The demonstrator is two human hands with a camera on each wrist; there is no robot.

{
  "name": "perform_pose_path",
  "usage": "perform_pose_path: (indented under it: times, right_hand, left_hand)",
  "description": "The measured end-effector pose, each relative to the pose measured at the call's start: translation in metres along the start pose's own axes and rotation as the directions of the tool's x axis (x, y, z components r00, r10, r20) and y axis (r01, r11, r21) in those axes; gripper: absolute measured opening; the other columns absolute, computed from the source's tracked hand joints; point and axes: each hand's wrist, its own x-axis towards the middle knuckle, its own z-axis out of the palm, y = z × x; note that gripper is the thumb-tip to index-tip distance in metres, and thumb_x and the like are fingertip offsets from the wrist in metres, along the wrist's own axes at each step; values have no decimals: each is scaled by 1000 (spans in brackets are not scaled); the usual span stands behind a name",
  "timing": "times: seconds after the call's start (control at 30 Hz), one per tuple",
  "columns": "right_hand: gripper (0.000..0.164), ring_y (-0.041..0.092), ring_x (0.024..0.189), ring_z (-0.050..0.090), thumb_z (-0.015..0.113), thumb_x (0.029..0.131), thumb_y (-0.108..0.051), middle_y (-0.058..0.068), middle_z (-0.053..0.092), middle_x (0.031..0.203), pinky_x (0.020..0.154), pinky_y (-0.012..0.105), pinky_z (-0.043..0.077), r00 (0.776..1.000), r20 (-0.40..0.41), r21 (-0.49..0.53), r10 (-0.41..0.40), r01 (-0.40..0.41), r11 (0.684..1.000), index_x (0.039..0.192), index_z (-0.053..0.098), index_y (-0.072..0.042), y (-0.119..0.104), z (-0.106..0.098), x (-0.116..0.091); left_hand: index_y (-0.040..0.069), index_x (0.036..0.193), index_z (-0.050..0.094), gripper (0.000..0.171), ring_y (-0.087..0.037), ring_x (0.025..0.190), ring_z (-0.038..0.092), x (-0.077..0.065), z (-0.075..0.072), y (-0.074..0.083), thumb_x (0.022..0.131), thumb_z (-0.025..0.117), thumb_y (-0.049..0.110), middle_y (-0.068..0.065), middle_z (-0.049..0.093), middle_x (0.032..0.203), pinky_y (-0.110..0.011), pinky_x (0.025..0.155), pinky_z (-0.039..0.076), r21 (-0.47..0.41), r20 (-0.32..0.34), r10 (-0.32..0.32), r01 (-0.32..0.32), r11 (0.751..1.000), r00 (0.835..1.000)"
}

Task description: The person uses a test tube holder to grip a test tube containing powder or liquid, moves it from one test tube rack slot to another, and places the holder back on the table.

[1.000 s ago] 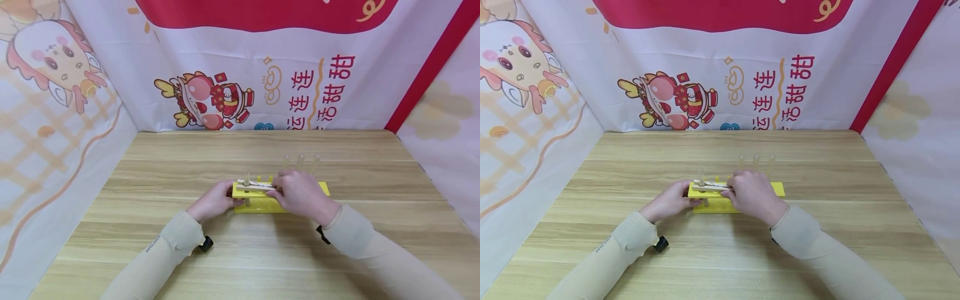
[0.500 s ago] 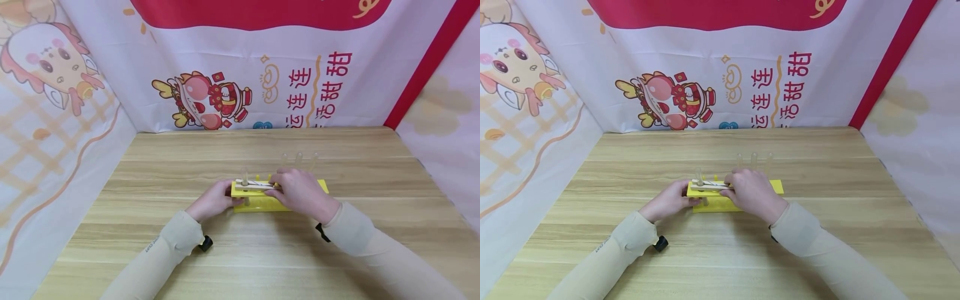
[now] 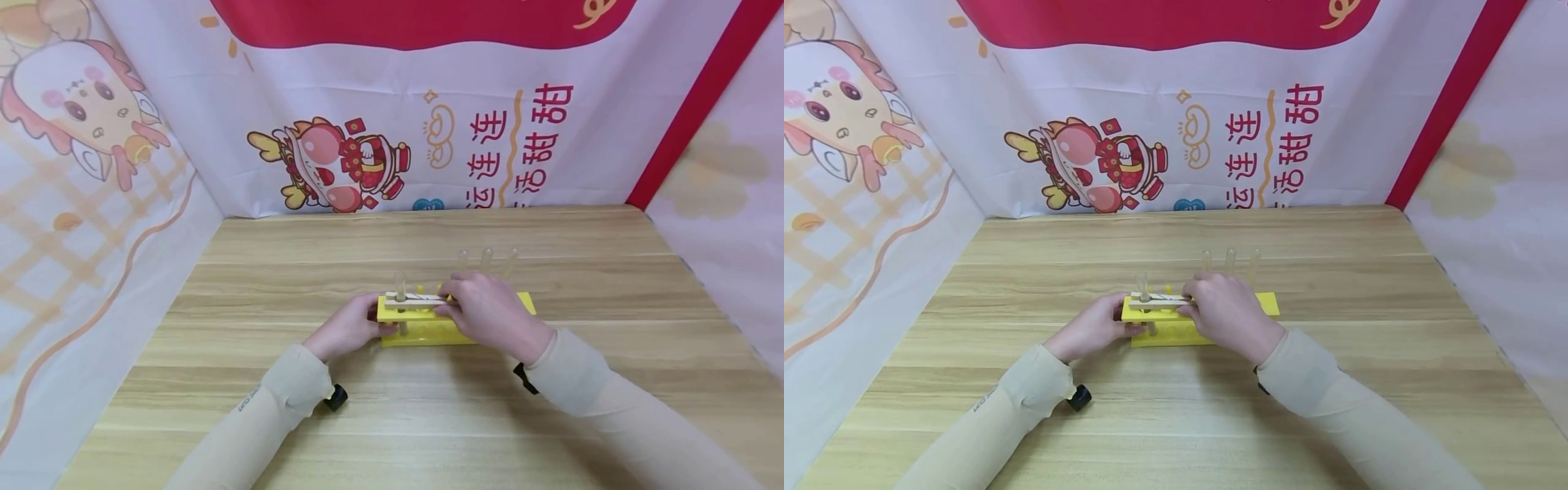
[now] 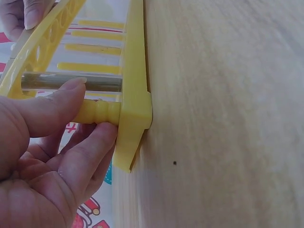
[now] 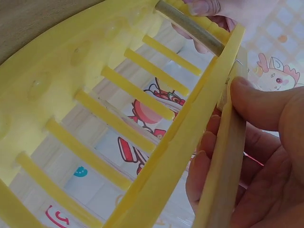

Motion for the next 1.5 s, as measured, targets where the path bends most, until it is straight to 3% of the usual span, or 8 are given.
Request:
perform_pose_path:
  times: [0.43, 1.2, 1.5]
  right_hand:
    - [14, 11, 65, 58, 79, 86, -21, -2, 62, 79, 57, 32, 52, 999, -41, 7, 29, -29, 1000, 89, 74, -8, -6, -3, 3]
    - [15, 11, 63, 53, 79, 87, -18, -1, 58, 75, 57, 28, 49, 994, -113, 23, -7, 10, 1000, 89, 73, -4, -14, -22, 3]
    - [14, 14, 65, 59, 80, 85, -15, 1, 62, 77, 61, 31, 53, 991, -136, 31, -15, 19, 999, 90, 74, -3, -17, -32, 5]
  left_hand:
    - [16, 117, 67, 32, -14, 101, 62, 2, 1, -3, 87, 77, 12, 3, 69, 109, -40, 94, 48, -28, -2, -5, 5, 1000, 1000]
    - [14, 113, 68, 29, -14, 100, 63, 0, 1, -2, 86, 78, 10, 3, 69, 108, -38, 94, 49, -38, -5, -7, 7, 999, 1000]
    - [12, 113, 67, 29, -16, 97, 62, -1, 3, 0, 86, 77, 8, 0, 69, 106, -39, 93, 49, -52, -14, -17, 17, 999, 1000]
